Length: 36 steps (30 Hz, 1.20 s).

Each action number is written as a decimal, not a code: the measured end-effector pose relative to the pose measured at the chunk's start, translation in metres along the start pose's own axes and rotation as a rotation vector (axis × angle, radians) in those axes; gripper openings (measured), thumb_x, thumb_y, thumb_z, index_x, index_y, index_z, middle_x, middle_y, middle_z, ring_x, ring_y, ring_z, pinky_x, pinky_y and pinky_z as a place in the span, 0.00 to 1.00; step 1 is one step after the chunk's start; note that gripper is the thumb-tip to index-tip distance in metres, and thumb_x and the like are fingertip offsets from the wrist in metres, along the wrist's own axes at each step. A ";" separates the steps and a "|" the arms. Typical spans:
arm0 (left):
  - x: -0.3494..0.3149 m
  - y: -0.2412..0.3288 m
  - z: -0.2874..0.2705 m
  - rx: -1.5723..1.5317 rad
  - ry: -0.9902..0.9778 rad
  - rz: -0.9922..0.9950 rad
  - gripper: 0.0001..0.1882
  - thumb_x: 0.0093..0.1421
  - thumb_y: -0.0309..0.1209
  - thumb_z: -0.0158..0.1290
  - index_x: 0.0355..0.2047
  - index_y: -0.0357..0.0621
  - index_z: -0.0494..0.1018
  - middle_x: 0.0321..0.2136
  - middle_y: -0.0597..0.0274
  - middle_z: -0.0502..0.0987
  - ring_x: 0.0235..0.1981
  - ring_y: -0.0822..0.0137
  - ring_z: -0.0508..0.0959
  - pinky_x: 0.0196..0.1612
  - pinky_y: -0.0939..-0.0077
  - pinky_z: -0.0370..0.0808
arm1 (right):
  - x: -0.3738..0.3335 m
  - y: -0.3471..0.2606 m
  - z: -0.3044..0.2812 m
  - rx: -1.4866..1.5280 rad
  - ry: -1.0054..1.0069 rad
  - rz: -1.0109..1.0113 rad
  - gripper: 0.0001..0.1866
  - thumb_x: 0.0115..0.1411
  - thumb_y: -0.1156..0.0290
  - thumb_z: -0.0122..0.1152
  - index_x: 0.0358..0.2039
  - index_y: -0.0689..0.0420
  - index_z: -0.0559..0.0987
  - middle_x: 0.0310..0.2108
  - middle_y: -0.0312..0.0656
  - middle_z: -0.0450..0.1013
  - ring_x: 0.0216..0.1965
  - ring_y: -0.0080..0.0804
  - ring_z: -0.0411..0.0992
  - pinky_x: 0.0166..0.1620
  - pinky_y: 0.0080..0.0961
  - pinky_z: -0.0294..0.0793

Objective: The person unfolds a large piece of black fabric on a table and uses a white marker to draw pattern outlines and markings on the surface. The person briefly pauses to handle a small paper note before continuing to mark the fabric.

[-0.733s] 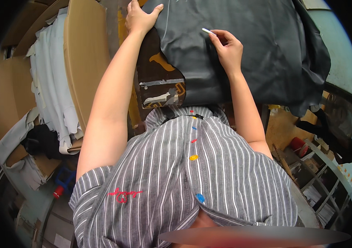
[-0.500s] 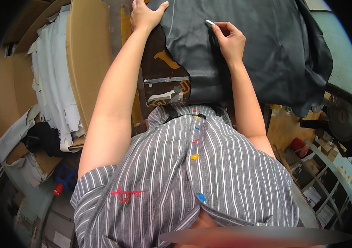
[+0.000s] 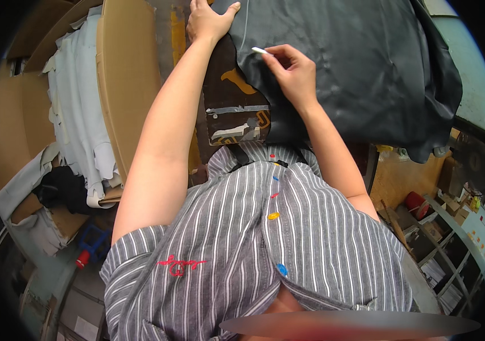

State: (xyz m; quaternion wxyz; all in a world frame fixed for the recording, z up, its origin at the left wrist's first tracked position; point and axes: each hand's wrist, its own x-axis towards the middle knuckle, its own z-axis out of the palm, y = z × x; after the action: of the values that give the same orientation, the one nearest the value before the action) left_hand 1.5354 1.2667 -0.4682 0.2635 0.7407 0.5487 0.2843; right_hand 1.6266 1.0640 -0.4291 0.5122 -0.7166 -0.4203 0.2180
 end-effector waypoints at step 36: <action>0.005 -0.012 0.000 0.112 -0.078 -0.015 0.59 0.48 0.66 0.60 0.70 0.45 0.52 0.66 0.47 0.61 0.64 0.47 0.66 0.64 0.53 0.64 | 0.041 0.034 -0.059 -0.037 0.143 0.161 0.10 0.59 0.65 0.67 0.34 0.60 0.85 0.25 0.35 0.80 0.26 0.18 0.76 0.31 0.17 0.74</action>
State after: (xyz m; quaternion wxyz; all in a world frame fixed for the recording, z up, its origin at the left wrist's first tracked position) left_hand 1.5291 1.2746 -0.4759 0.2448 0.7606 0.5588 0.2222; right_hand 1.7062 1.0609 -0.4330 0.5083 -0.7711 -0.3279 0.1989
